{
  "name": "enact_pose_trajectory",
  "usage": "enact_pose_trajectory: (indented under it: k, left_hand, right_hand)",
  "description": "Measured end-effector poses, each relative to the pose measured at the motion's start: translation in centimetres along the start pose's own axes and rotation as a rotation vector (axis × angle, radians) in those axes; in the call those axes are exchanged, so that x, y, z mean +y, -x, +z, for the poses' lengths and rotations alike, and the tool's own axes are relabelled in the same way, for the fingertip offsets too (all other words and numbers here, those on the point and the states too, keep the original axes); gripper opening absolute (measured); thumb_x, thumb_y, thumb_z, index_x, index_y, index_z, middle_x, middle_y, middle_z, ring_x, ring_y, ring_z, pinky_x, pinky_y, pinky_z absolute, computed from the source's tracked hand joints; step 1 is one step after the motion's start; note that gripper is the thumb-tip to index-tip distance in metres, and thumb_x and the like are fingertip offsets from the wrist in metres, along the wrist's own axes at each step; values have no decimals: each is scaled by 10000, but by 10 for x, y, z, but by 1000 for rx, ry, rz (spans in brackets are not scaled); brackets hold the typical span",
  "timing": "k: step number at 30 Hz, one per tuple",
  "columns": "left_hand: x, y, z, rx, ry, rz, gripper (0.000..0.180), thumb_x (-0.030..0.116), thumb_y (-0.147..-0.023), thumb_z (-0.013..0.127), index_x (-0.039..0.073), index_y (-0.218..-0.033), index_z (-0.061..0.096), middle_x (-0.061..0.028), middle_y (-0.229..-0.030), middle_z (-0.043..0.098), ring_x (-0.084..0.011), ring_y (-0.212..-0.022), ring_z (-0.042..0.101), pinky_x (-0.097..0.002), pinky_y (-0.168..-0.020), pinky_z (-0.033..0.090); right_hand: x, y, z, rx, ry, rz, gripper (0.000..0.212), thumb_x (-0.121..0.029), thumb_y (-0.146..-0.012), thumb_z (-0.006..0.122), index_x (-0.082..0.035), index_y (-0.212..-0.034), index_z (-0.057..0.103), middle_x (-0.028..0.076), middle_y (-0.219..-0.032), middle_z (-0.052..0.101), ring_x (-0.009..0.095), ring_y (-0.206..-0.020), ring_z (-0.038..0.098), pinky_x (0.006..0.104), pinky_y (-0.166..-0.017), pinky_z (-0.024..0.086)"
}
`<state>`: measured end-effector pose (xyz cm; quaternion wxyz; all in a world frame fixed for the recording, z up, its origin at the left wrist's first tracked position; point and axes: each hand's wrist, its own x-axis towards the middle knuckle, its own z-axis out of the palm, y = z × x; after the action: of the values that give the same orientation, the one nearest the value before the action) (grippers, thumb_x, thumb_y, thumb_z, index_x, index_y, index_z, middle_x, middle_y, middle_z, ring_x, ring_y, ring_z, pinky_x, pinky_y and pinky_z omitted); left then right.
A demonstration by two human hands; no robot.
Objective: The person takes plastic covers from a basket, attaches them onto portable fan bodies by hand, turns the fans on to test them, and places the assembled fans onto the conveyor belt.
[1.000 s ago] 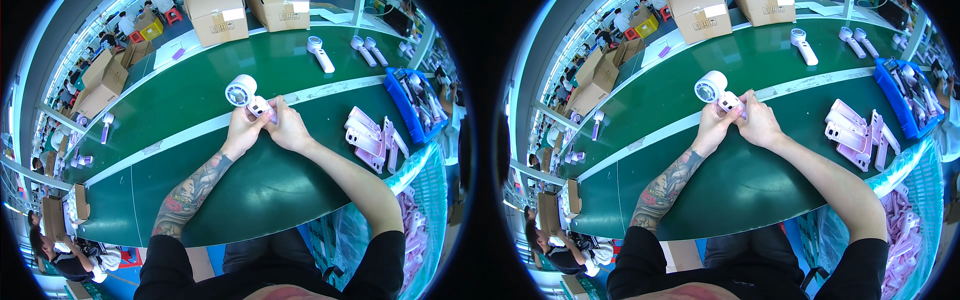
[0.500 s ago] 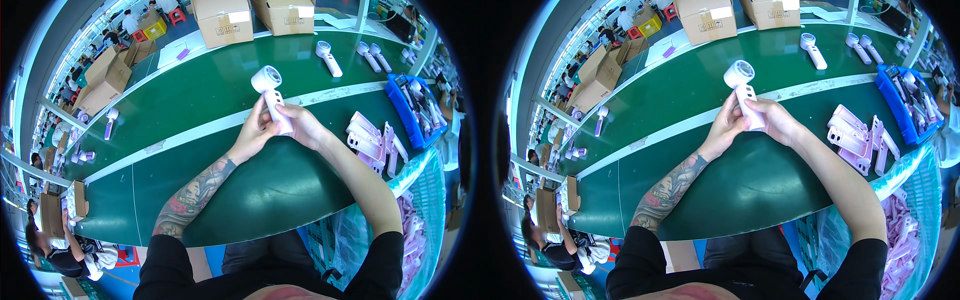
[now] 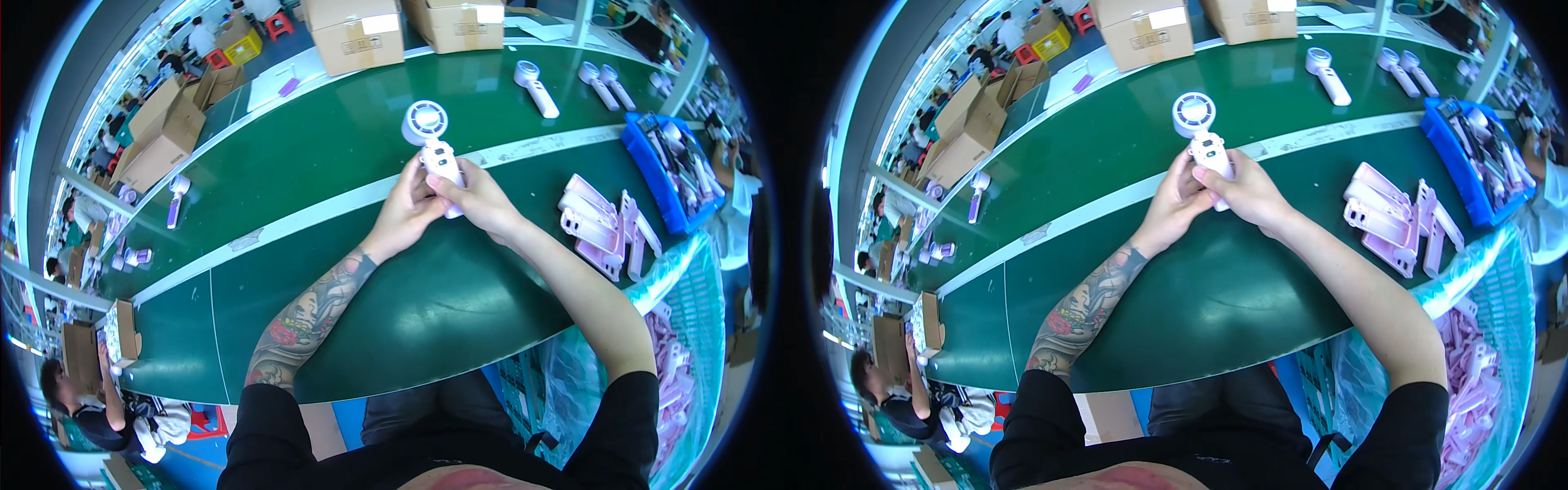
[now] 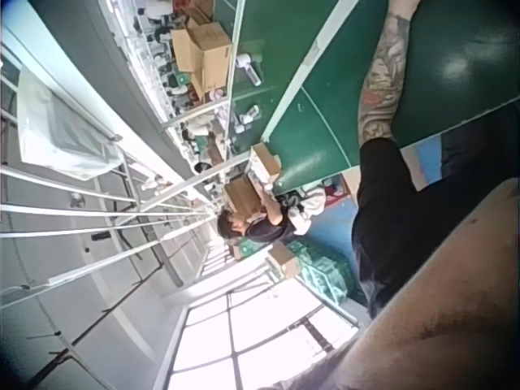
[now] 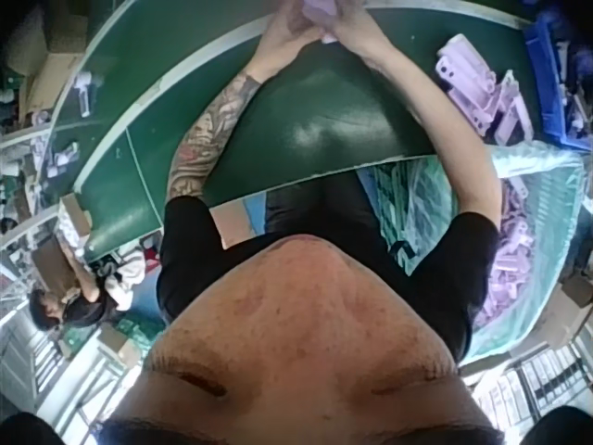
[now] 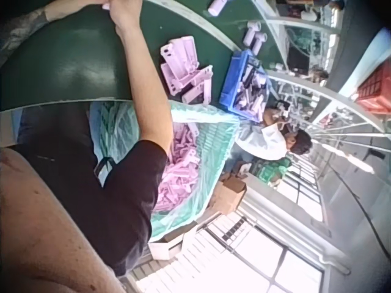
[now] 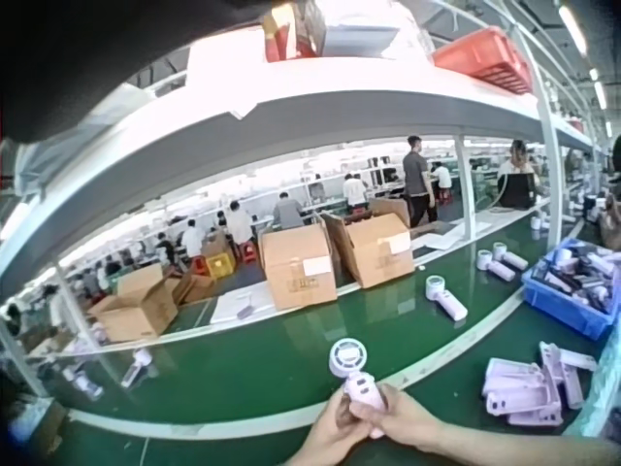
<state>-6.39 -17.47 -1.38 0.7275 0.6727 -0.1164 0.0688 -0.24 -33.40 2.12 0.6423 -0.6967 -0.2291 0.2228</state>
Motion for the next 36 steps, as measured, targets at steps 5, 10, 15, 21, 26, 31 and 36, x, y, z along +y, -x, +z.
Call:
enact_pose_trajectory:
  k: [5, 10, 15, 21, 26, 31, 36]
  left_hand:
    - [1, -11, -10, 62, 146, -145, 657, -41, -920, 603, 1, -1518, 334, -214, -1342, 578, -260, -1200, 601, -352, -1027, 482]
    - [-11, -22, -28, 307, 248, -91, 565, -67, -932, 561, -10, -1473, 410, -182, -1315, 608, -226, -1158, 614, -326, -1002, 487]
    - [-32, -50, -106, 539, 10, 11, 461, 3, -981, 516, -29, -1437, 454, -176, -1296, 618, -240, -1138, 622, -340, -974, 488]
    - [-28, -68, -177, 581, -1066, -309, 460, 213, -964, 596, -18, -1358, 542, -200, -1242, 633, -318, -1068, 617, -418, -950, 493]
    - [-35, -50, -185, 636, -1085, -197, 438, 322, -939, 598, 38, -1271, 623, -190, -1173, 643, -380, -1148, 553, -464, -1007, 434]
    - [-13, 5, -243, 858, -1153, -203, 489, 296, -913, 614, 45, -1331, 570, -202, -1256, 579, -404, -1170, 519, -482, -1031, 412]
    - [8, 84, -336, 1267, -1354, -273, 563, 286, -882, 629, 26, -1368, 512, -229, -1305, 515, -432, -1171, 507, -495, -1025, 417]
  right_hand:
    - [-6, -1, -24, -39, 141, 1, 466, -305, -1020, 542, 75, -1289, 568, 183, -1129, 680, 261, -958, 680, 339, -852, 538]
    - [-29, 1, -59, -7, 858, -102, 344, -212, -997, 539, -16, -1256, 652, 150, -1185, 703, 325, -1008, 688, 393, -914, 539]
    - [-36, 5, -154, 239, 1306, -18, 448, -33, -795, 527, -41, -1213, 689, 160, -1118, 731, 378, -990, 695, 456, -872, 558]
    - [-9, 38, -237, 129, 1248, 189, 394, -60, -825, 587, -61, -1203, 699, 134, -1089, 737, 359, -984, 689, 438, -890, 540]
    - [22, 32, -251, 64, 1389, 218, 391, -2, -798, 600, -84, -1166, 705, 112, -1029, 719, 338, -899, 678, 424, -815, 545]
    - [-5, 6, -199, 363, 1500, -327, 293, 32, -806, 575, -52, -1070, 672, 127, -967, 674, 321, -810, 652, 427, -770, 526]
    - [-45, -8, -72, 170, 989, -504, 241, 91, -787, 579, -18, -996, 623, 110, -906, 624, 248, -737, 614, 361, -681, 499]
